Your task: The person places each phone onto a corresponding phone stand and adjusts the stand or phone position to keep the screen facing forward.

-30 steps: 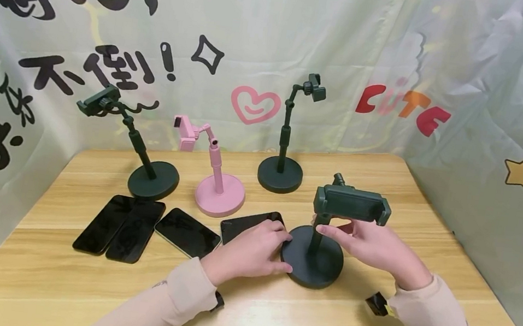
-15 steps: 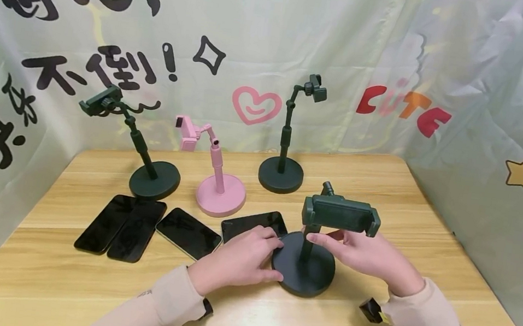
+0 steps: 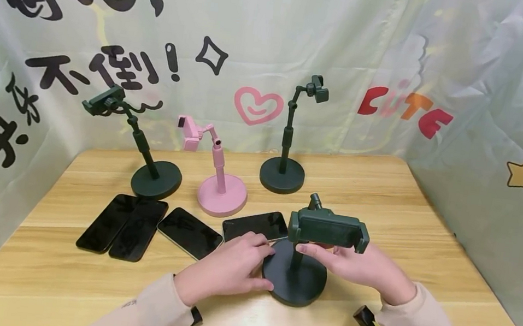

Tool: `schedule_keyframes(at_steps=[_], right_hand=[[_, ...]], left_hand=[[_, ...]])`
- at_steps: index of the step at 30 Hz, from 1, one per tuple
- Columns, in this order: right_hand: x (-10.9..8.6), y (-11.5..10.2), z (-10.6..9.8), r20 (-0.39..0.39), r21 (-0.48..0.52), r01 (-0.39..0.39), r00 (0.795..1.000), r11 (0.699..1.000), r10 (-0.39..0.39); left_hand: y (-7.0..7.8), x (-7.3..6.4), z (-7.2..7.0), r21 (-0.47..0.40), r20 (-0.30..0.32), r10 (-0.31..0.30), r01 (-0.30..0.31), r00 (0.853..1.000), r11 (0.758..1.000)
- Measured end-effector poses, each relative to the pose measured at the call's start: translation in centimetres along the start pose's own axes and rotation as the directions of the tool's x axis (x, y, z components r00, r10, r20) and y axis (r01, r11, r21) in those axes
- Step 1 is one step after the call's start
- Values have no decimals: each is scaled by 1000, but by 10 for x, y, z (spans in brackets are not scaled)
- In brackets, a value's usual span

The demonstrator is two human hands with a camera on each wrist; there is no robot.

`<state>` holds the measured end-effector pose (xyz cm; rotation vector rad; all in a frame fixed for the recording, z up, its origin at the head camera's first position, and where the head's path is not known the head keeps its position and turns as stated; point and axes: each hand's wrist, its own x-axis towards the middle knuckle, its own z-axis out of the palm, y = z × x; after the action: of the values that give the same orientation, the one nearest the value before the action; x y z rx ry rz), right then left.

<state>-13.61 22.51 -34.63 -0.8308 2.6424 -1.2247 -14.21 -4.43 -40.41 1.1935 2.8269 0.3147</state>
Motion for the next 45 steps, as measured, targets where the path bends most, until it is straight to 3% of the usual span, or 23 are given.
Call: schedule_keyframes(at_steps=[12,19,28,38,45], right_hand=[[-1,-7,16,0,30,16,1000,999,-16],[5,-6,22,11,-3,34,999,999,-34],[17,-5,23,7,40,30,1000,999,-30],[28,-1,22,-48,20,97,994,995,-96],[33,2,21,-58,17,74,996,997,-73]], left_hand=[[0,-18,-5,-38,26,-25,26,999,999],[-3,-24,-6,-38,19,-26,27,999,999],[-15,-22,-7,-59,-4,-31,31,1000,998],[-23,-14,-8,-80,26,-76,78,997,994],[-28,-11,-8,-83,25,-78,80,997,993]])
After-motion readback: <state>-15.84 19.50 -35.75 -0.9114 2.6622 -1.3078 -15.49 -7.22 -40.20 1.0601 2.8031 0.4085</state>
